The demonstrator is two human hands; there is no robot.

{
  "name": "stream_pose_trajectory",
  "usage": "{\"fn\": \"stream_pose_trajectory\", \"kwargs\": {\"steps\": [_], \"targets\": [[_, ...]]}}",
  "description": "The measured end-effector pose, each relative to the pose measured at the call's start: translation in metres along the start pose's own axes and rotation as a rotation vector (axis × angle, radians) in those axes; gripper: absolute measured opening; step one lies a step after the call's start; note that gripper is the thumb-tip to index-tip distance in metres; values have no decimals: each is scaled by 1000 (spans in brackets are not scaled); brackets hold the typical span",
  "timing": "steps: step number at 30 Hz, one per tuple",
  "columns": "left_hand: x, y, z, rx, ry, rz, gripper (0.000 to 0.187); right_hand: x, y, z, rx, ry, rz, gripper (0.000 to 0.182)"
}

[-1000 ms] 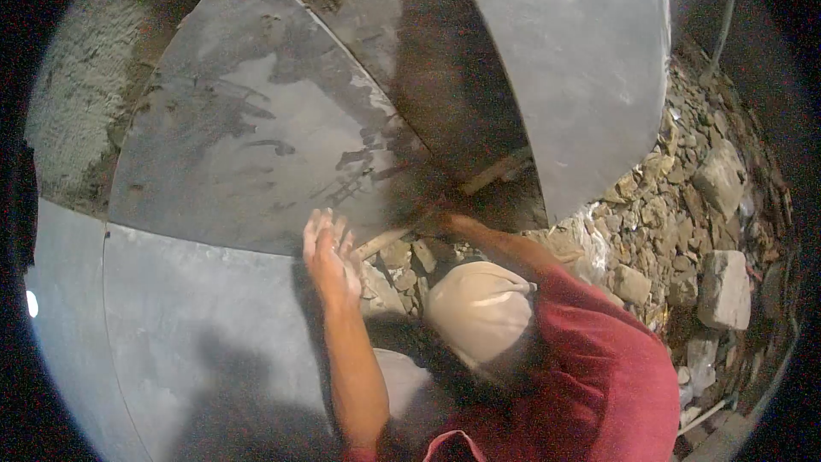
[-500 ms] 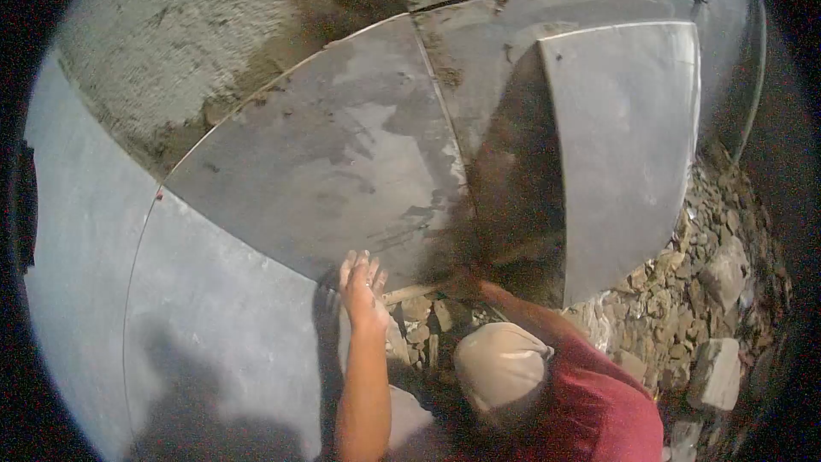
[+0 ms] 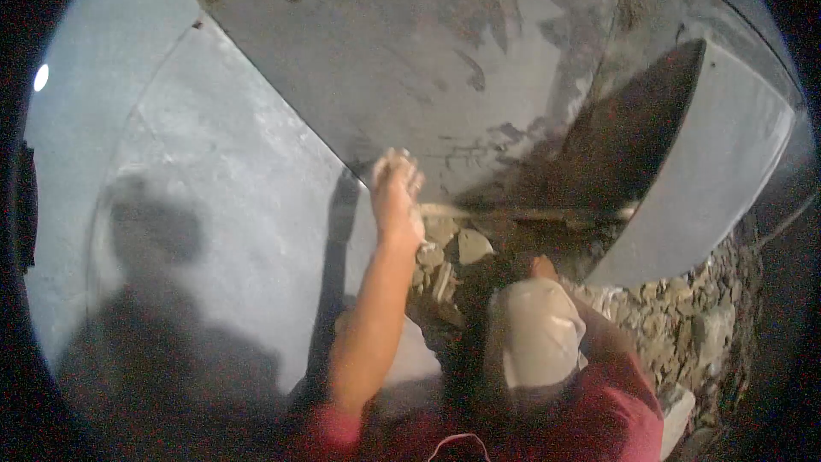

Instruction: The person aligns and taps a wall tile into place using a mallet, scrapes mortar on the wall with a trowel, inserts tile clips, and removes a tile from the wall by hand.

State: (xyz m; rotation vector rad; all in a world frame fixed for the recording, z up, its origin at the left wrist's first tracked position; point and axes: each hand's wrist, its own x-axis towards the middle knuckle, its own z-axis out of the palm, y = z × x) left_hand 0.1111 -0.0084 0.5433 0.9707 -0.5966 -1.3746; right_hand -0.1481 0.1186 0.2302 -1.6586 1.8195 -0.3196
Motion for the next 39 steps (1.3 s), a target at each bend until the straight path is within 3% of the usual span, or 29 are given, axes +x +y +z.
{"fn": "stream_pose_trajectory", "kwargs": {"steps": [4, 8, 12, 15, 19, 22, 24, 25, 29, 35, 39], "targets": [[1, 13, 3, 46, 39, 46, 55, -39, 10, 5, -122, -130, -62, 29], [1, 10, -1, 12, 35, 52, 54, -58, 3, -8, -161, -94, -149, 28], [11, 7, -4, -40, 85, 13, 55, -41, -30, -51, -193, 195, -402, 26], [17, 2, -7, -75, 118, -29, 57, -24, -95, -119, -175, 473, -562, 25], [21, 2, -5, -113, 151, -72, 59, -10, -172, -200, 130, 604, -681, 27], [29, -4, -13, -106, 150, -72, 58, -20, -228, -257, -132, 812, -881, 30], [37, -10, -20, -87, 167, -52, 56, -23, -258, -285, -166, 845, -959, 38], [63, -25, -42, -162, 138, -199, 48, -24, -272, -299, -187, 861, -998, 43], [39, -11, -27, -144, 121, -136, 26, -21, -331, -347, -257, 1090, -1160, 39], [29, -6, -10, -67, 187, -120, 31, -2, -400, -391, -194, 1333, -1279, 24], [41, -15, -23, -91, 152, -111, 38, 9, -416, -403, -288, 1381, -1195, 16]]}}
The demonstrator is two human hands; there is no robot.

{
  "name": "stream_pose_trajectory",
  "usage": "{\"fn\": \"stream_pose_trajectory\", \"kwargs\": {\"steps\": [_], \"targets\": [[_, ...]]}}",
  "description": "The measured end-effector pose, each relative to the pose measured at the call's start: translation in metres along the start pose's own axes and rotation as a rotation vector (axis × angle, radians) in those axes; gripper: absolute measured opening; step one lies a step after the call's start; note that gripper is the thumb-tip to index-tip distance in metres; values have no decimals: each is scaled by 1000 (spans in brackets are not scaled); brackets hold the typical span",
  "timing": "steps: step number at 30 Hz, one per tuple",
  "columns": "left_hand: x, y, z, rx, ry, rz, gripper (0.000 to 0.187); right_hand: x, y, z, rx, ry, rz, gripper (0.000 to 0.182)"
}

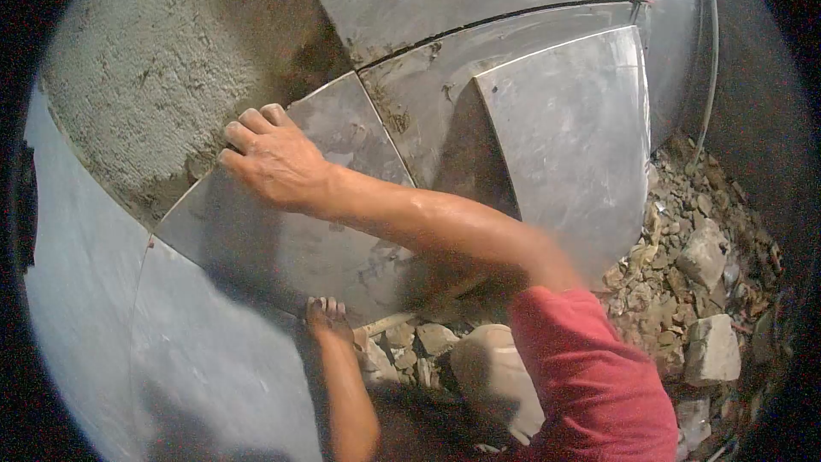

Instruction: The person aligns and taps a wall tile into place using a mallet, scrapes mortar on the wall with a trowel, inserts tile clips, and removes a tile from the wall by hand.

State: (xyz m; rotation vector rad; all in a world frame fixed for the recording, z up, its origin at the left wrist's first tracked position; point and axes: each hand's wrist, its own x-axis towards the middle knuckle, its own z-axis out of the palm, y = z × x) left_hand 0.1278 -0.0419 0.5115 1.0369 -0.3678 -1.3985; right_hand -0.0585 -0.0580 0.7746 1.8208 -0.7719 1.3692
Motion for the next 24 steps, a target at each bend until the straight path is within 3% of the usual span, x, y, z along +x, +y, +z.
{"fn": "stream_pose_trajectory", "kwargs": {"steps": [4, 10, 13, 15, 17, 19, 22, 24], "targets": [[4, -2, -3, -15, 12, -3, 49, -1, 8, 6, -27, -8, 26, 13], [-51, 14, 44, 102, 159, 10, 44, -2, 7, 10, -31, 66, 54, 13], [-10, -7, 8, 138, 31, 106, 46, -1, 8, 11, -36, 72, 63, 14], [-1, -10, 5, 174, 82, -34, 47, -2, 7, 16, -37, 107, 86, 14], [-4, -12, 2, 233, -84, -79, 47, -2, 4, 16, -37, 140, 113, 14], [-12, -19, 16, 231, 67, 168, 53, -1, 0, 11, -22, 138, 145, 15], [-3, -33, 6, 298, 4, 316, 57, 0, -3, 10, -3, 124, 188, 15], [20, -39, -10, 337, -23, 295, 58, 0, -3, 15, 11, 154, 203, 15]]}}
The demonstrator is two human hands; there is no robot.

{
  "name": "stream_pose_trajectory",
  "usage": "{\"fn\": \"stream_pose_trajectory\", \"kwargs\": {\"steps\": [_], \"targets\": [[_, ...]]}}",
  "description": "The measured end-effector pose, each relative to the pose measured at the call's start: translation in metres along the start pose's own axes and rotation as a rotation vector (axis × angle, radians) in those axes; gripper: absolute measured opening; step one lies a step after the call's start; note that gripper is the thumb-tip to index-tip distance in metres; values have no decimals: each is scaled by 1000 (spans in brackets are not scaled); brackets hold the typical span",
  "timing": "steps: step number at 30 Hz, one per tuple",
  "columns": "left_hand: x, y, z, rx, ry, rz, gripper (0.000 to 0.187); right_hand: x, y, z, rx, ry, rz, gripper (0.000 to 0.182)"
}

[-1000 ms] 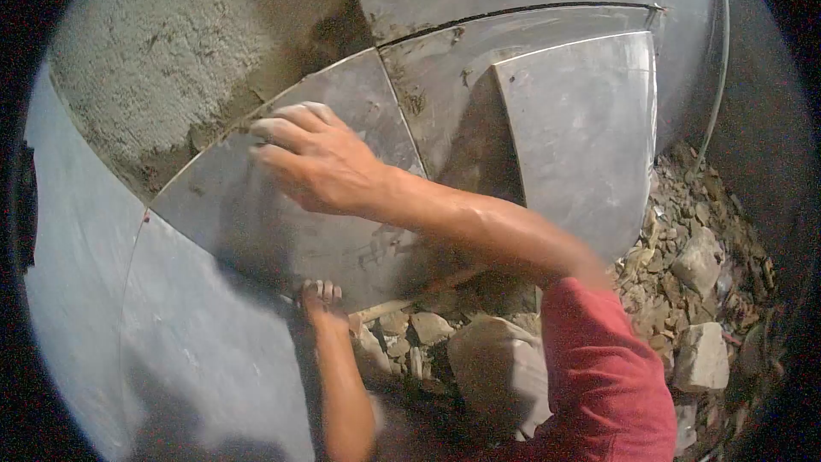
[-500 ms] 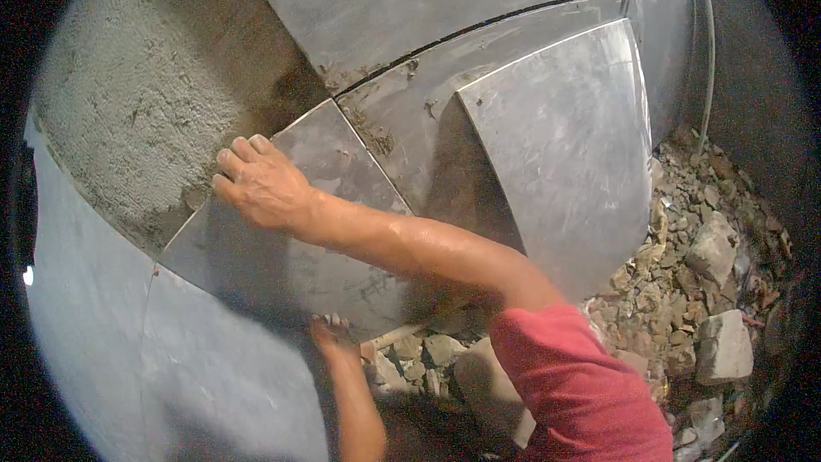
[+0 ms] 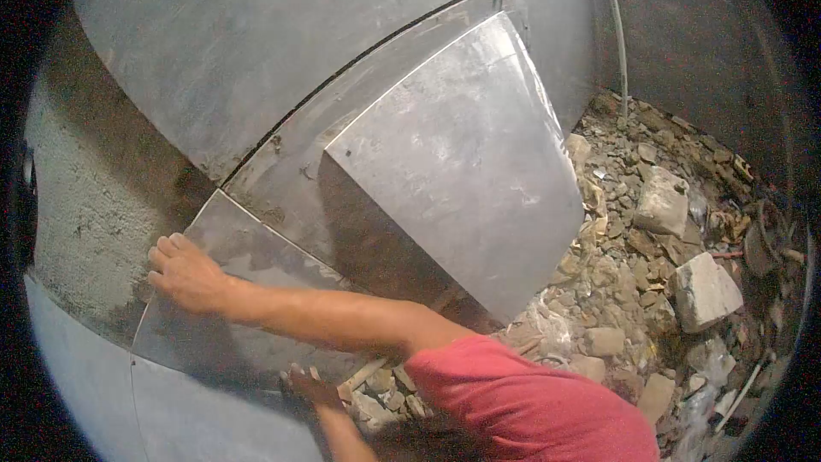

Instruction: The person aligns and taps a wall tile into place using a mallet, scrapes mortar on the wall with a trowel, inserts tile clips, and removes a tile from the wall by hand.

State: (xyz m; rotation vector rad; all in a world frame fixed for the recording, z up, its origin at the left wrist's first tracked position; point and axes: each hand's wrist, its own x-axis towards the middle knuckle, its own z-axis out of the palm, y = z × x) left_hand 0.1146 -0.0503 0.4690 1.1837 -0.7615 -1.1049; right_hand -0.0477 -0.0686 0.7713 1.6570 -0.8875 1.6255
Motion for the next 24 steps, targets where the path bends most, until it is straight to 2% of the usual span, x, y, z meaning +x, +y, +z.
{"fn": "stream_pose_trajectory", "kwargs": {"steps": [3, 5, 7, 9, 11, 15, 20, 23, 24], "targets": [[5, -14, -5, 239, -69, 164, 59, 0, -1, 0, -29, 11, 5, 15], [3, -14, 0, 249, -44, 169, 59, 0, -2, 2, -47, 12, 4, 15], [-11, 6, 16, 48, 62, 2, 60, 0, -1, 0, -56, 14, 5, 15], [0, -10, 8, -24, -51, -36, 62, -1, -1, 2, -38, 12, 3, 14], [0, -7, -17, -57, -64, -60, 63, -1, -1, 3, 31, 14, 21, 14], [-36, 22, 15, -51, -21, -97, 68, 3, -3, -5, 78, -21, 43, 11], [-69, 62, 43, 22, -87, -107, 76, 3, -5, -8, 42, -48, 53, 11], [-21, 10, 12, 42, -167, -13, 79, 3, -4, -5, 20, -45, 44, 11], [-34, 24, 20, 34, -116, -47, 75, 3, -5, -5, 14, -43, 42, 12]]}}
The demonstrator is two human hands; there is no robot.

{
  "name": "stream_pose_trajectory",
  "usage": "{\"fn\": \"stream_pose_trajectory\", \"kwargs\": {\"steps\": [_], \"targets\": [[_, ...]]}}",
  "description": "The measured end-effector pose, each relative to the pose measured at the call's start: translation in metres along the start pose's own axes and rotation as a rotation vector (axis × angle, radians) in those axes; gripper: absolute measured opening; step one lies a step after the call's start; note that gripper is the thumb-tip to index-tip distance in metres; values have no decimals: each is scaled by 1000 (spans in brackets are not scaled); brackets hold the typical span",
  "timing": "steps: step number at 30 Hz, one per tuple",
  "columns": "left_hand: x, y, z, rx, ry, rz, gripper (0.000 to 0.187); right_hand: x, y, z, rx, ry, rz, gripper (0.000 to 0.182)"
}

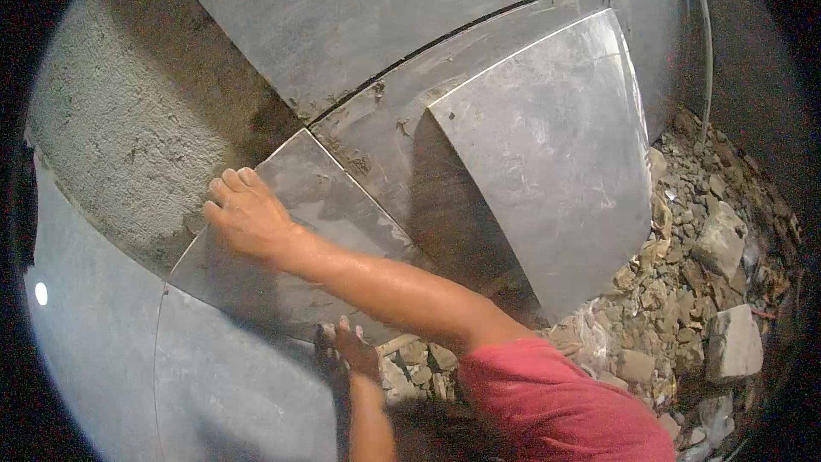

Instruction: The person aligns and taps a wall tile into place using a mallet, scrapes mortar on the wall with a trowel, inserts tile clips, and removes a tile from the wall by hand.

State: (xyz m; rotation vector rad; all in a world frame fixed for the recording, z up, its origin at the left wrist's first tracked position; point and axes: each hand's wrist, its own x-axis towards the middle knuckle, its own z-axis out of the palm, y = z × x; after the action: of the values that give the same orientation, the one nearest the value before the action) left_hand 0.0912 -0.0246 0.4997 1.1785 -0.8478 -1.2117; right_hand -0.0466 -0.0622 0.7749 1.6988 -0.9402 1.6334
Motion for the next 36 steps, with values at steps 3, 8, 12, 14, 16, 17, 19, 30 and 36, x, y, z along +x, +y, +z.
{"fn": "stream_pose_trajectory", "kwargs": {"steps": [3, 8, 12, 14, 16, 17, 19, 30, 36], "targets": [[-38, 38, 30, -46, 90, -75, 68, 2, -1, -1, -35, -5, -2, 11], [-16, 19, 17, -135, 60, -44, 78, 3, 2, -2, -114, -70, -52, 13], [-10, 19, 13, -78, 92, -134, 77, 4, 5, -1, -180, -83, -109, 19], [-37, 53, 32, -92, 143, -204, 77, 2, 9, 4, -227, -86, -140, 25], [-27, 43, 25, -112, 122, -178, 76, 3, 9, 3, -229, -99, -150, 17], [-20, 34, 19, -118, 116, -169, 76, 3, 9, 3, -228, -111, -149, 14], [-7, 21, 9, -128, 56, -171, 74, 1, 16, 8, -293, -123, -206, 25], [2, 31, -6, -282, 116, -211, 58, -3, 19, -15, -236, -358, -283, 27], [24, 31, -23, -521, 172, -303, 49, -79, 23, -39, 254, -416, -290, 27]]}}
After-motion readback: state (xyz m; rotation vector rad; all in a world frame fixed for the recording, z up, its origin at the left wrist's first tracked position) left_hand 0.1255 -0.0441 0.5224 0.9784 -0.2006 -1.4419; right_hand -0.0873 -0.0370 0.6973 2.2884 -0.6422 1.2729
